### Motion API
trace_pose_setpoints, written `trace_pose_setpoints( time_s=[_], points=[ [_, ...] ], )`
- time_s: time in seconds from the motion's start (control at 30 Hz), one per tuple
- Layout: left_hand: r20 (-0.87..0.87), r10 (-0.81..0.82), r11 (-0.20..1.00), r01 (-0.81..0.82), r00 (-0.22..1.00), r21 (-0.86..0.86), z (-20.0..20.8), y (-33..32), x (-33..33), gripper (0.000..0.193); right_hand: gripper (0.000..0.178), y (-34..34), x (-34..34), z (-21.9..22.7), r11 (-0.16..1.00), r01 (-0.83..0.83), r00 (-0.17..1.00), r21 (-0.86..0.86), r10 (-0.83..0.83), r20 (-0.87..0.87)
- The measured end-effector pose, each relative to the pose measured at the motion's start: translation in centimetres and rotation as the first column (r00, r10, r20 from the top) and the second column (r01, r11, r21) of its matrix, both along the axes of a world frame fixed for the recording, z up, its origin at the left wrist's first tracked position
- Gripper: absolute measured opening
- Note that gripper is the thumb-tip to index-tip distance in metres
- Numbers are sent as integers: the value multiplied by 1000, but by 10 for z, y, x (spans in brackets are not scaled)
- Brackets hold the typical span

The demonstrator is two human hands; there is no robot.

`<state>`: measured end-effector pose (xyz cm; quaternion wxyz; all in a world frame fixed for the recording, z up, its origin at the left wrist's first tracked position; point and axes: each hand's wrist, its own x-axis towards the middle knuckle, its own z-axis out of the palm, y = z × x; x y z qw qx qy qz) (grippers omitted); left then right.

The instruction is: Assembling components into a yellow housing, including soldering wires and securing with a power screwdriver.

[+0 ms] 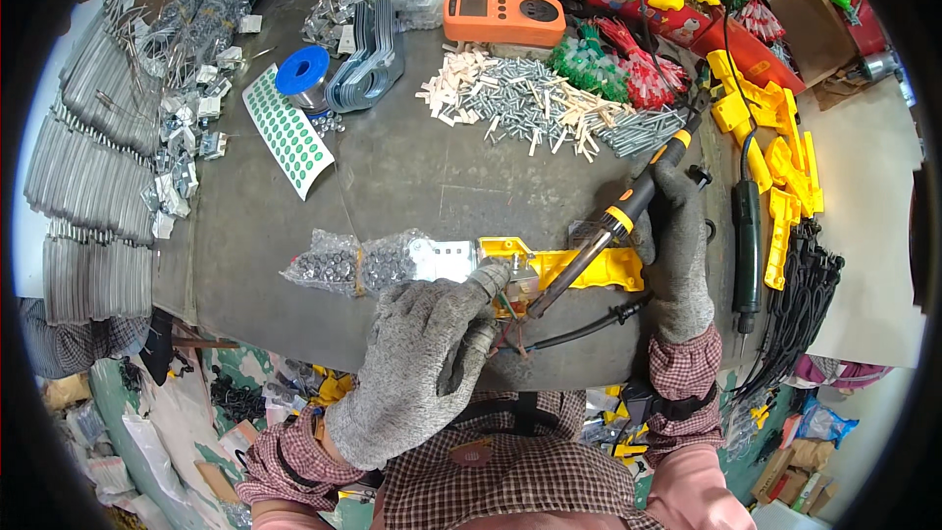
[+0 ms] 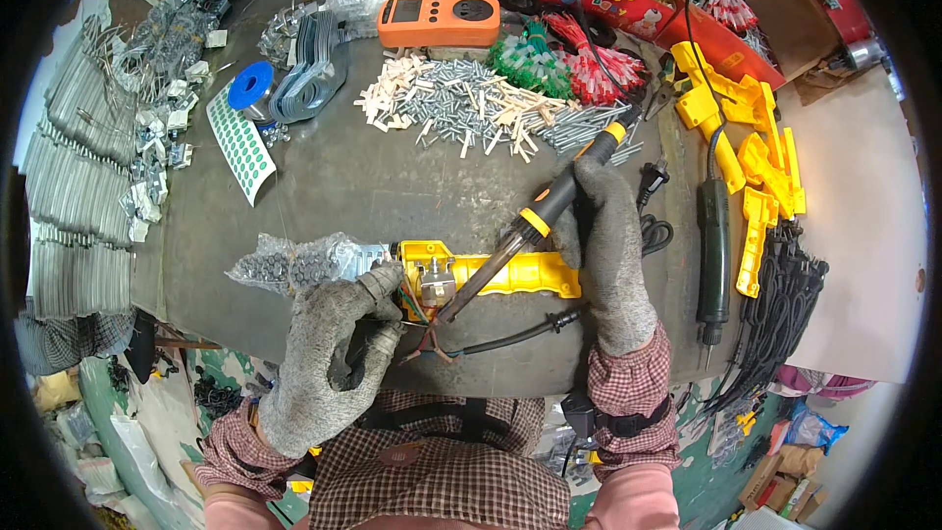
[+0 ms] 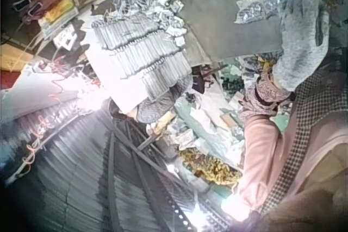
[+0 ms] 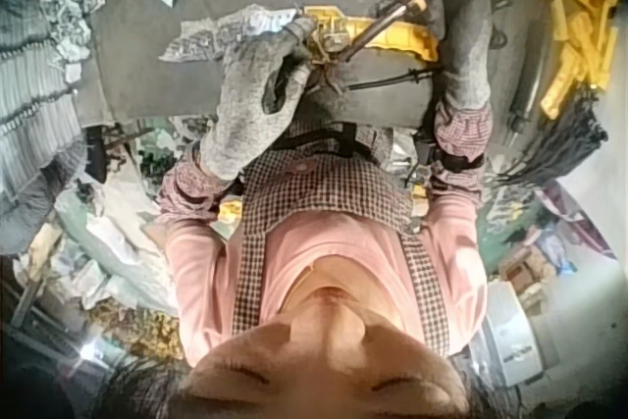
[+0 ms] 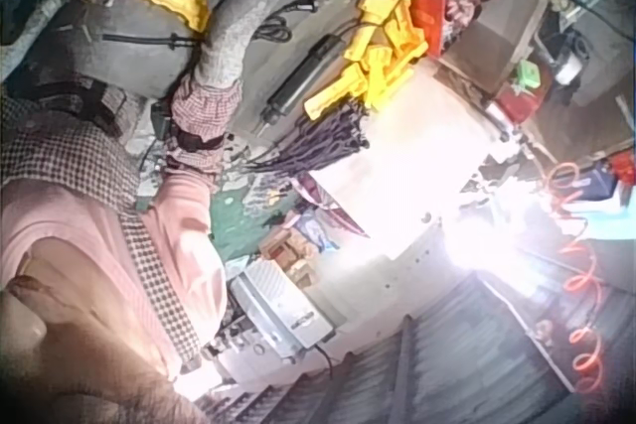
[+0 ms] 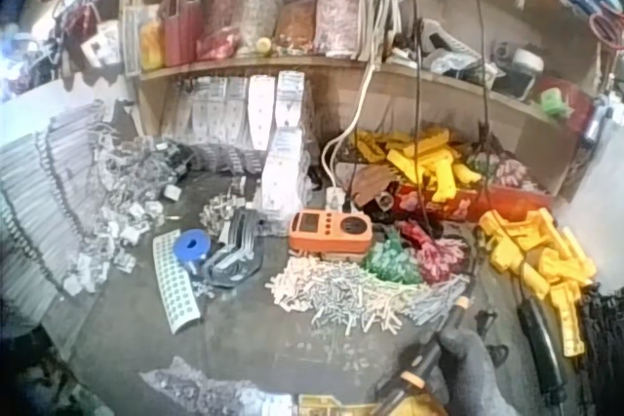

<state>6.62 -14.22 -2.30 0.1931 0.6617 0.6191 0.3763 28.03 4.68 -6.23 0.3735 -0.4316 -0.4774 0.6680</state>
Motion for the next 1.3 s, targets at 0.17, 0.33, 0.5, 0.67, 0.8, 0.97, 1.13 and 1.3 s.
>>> trace_pose_setpoints(
  time_s=[0.17,0.33,0.5,0.67,0.8,0.97,1.13,1.3],
  points=[
    [-12,-5,1000,5,1000,18,4,3,1,52,33,-2,-2,3,983,166,986,-73,-167,-8],
    [-50,-8,1000,9,999,24,6,4,2,55,33,-3,-6,8,980,181,983,-86,-183,-9],
    [-33,-1,1000,1,999,23,2,3,4,57,33,-1,0,6,992,109,993,-67,-111,-29],
    [-51,6,1000,-5,999,16,2,3,3,56,34,-2,-2,10,993,107,994,-57,-109,-31],
    [-31,-10,999,11,999,30,1,4,3,56,34,-3,-4,11,984,156,988,-90,-157,-3],
    [-30,-20,1000,20,999,0,-2,4,4,55,31,1,0,2,984,163,985,-69,-167,-42],
    [-72,-9,1000,11,997,24,0,4,4,55,31,2,3,1,992,101,992,-79,-106,-67],
    [-33,-11,1000,11,999,17,0,4,4,55,31,-4,-9,10,960,265,963,-87,-268,-29]
  ],
)
